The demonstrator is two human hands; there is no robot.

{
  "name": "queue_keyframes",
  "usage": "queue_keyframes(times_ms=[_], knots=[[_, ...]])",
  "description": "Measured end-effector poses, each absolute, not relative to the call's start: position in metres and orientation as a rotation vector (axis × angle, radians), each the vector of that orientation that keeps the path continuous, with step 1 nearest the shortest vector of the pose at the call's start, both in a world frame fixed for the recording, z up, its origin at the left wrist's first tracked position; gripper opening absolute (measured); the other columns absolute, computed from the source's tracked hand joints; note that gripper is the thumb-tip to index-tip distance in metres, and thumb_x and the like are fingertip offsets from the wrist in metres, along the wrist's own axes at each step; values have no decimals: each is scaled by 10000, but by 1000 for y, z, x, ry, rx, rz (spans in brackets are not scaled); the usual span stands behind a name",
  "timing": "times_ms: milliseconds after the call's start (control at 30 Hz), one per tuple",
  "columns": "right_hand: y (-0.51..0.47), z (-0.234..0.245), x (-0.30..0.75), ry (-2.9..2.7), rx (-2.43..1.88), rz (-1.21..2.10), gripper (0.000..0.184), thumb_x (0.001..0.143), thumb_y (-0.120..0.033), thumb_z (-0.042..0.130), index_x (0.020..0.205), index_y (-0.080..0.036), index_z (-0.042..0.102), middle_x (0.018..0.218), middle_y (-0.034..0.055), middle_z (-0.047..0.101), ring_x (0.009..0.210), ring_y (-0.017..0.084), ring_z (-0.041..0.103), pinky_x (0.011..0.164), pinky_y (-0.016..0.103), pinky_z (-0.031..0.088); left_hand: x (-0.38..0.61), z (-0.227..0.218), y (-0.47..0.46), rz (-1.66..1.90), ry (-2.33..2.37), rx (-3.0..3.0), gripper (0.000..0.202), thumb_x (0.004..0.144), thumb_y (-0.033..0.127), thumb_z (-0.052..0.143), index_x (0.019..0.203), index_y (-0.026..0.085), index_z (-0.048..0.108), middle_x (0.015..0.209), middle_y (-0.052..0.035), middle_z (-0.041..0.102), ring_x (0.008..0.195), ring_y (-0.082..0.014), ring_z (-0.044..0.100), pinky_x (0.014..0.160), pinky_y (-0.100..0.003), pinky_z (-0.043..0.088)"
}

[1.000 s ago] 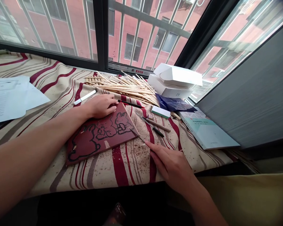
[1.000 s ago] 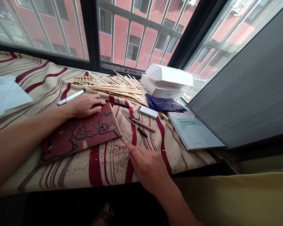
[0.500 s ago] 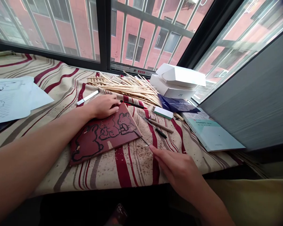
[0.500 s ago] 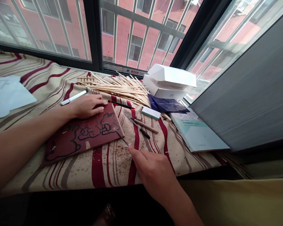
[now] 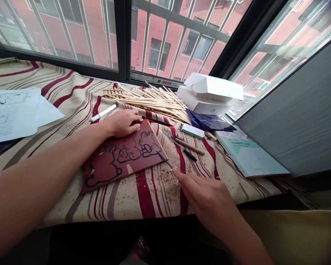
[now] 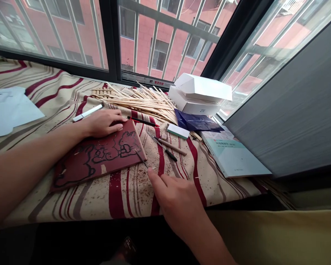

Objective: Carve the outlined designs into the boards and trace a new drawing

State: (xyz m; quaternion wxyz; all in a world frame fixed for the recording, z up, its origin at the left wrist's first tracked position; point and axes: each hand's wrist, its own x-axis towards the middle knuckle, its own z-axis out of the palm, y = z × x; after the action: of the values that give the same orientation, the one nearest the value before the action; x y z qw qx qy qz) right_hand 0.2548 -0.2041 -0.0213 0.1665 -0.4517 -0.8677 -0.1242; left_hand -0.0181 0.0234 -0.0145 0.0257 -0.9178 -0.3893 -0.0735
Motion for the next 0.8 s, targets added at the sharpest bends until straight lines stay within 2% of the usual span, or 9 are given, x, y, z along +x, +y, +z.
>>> queue_keyframes(times_ms=[200, 400, 667, 800], knots=[[-213, -27, 231, -2379, -1331, -578, 355, 951, -80, 498, 1210, -71, 740, 630, 22, 631, 478, 195, 582, 478, 364, 320, -18, -15, 24, -200, -1190, -2841, 566, 927, 430, 388, 1298, 138, 700, 1181, -131, 658, 1096, -278, 650, 983, -384, 493], [-214, -25, 228, -2372, -1353, -514, 347, 953, -95, 521, 1222, -74, 739, 643, 20, 637, 491, 192, 590, 482, 371, 311, -18, -14, 24, -215, -1191, -2856, 572, 923, 425, 391, 1298, 125, 701, 1183, -141, 656, 1095, -291, 652, 980, -401, 494], [-213, -22, 235, -2370, -1354, -489, 326, 971, -108, 513, 1206, -105, 740, 656, 16, 683, 509, 182, 626, 473, 350, 348, -17, -14, 24, -216, -1205, -2854, 577, 919, 434, 390, 1287, 120, 706, 1193, -136, 653, 1107, -283, 650, 995, -385, 491], [-211, -23, 235, -2370, -1374, -406, 322, 997, -124, 490, 1193, -110, 746, 708, 38, 735, 552, 175, 683, 492, 317, 415, -18, -15, 25, -239, -1210, -2866, 564, 924, 429, 391, 1279, 126, 708, 1178, -132, 660, 1093, -274, 655, 984, -375, 494]])
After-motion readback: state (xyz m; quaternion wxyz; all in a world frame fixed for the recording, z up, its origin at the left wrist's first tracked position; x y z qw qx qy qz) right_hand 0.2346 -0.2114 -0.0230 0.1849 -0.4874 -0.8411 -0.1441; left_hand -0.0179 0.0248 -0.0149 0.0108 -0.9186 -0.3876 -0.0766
